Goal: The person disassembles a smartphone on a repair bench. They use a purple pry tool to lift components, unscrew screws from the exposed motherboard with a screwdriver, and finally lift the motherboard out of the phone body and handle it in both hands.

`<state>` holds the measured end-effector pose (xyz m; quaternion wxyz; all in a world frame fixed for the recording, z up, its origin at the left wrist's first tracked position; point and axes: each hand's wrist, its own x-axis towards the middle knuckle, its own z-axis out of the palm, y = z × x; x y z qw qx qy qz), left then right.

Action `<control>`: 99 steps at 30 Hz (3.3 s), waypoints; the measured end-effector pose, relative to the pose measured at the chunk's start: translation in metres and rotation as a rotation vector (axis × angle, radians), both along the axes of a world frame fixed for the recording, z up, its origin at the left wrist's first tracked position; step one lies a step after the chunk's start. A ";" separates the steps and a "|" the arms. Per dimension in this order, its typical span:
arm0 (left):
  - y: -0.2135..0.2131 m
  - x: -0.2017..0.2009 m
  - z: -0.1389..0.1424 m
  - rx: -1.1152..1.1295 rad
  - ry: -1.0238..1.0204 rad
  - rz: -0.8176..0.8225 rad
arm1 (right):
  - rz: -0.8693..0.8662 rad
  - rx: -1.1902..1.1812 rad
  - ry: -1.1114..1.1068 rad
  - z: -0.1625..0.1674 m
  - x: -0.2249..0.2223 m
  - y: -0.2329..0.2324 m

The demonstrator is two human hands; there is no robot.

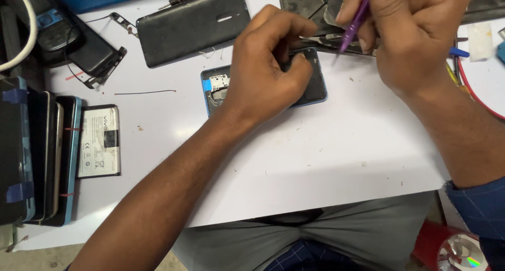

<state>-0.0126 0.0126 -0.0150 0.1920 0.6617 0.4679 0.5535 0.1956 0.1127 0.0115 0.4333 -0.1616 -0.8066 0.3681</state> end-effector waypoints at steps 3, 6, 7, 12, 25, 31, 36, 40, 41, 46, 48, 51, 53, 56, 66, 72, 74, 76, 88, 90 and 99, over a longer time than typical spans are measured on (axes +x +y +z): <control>0.002 -0.008 0.006 -0.034 0.036 0.090 | -0.019 0.050 -0.034 -0.002 -0.001 0.003; 0.005 -0.013 0.010 -0.103 0.176 0.152 | 0.041 0.136 -0.015 -0.003 -0.001 0.007; 0.005 -0.014 0.011 -0.126 0.240 0.169 | 0.051 0.142 -0.011 -0.003 0.000 0.007; -0.001 -0.005 0.012 -0.149 0.333 0.136 | 0.007 0.109 -0.016 -0.007 -0.001 0.000; -0.001 -0.008 0.013 -0.165 0.298 0.122 | -0.010 0.153 -0.061 -0.004 -0.011 -0.004; -0.002 -0.010 0.013 -0.177 0.305 0.123 | 0.014 0.215 -0.055 -0.003 -0.013 -0.002; -0.001 -0.010 0.014 -0.179 0.301 0.123 | -0.030 0.174 -0.073 -0.001 -0.013 -0.005; -0.001 -0.010 0.013 -0.175 0.303 0.123 | -0.045 0.160 -0.087 -0.001 -0.013 -0.006; -0.001 -0.011 0.013 -0.177 0.304 0.123 | -0.037 0.172 -0.085 -0.001 -0.013 -0.006; -0.001 -0.011 0.013 -0.172 0.298 0.118 | 0.004 0.241 -0.070 0.000 -0.011 -0.007; -0.001 -0.010 0.013 -0.180 0.295 0.118 | -0.003 0.196 -0.071 0.002 -0.011 -0.006; 0.002 -0.008 0.013 -0.094 0.266 0.097 | 0.012 0.148 -0.067 0.005 -0.012 -0.007; 0.003 -0.004 0.012 -0.088 0.154 0.030 | 0.019 0.127 -0.061 0.008 -0.014 -0.009; 0.001 0.005 0.008 -0.117 -0.066 -0.101 | -0.009 0.082 -0.072 0.010 -0.016 -0.014; 0.014 0.012 -0.002 -0.228 -0.152 -0.043 | 0.057 0.060 -0.092 0.020 -0.020 -0.014; 0.015 0.013 -0.004 -0.069 -0.090 -0.025 | 0.005 -0.039 -0.009 0.011 -0.019 -0.016; 0.015 0.012 -0.004 -0.073 -0.079 -0.022 | 0.006 0.057 0.024 0.007 -0.020 -0.012; 0.016 0.012 -0.005 -0.069 -0.077 -0.019 | -0.002 0.117 0.044 0.003 -0.022 -0.011; 0.012 0.010 -0.011 0.061 -0.024 -0.040 | 0.062 0.069 0.005 0.012 -0.026 -0.013; 0.013 0.009 -0.011 0.033 -0.075 -0.056 | 0.124 0.055 0.011 0.014 -0.026 -0.013; 0.016 0.010 -0.008 0.010 -0.093 -0.039 | 0.017 0.019 0.039 0.001 -0.023 -0.017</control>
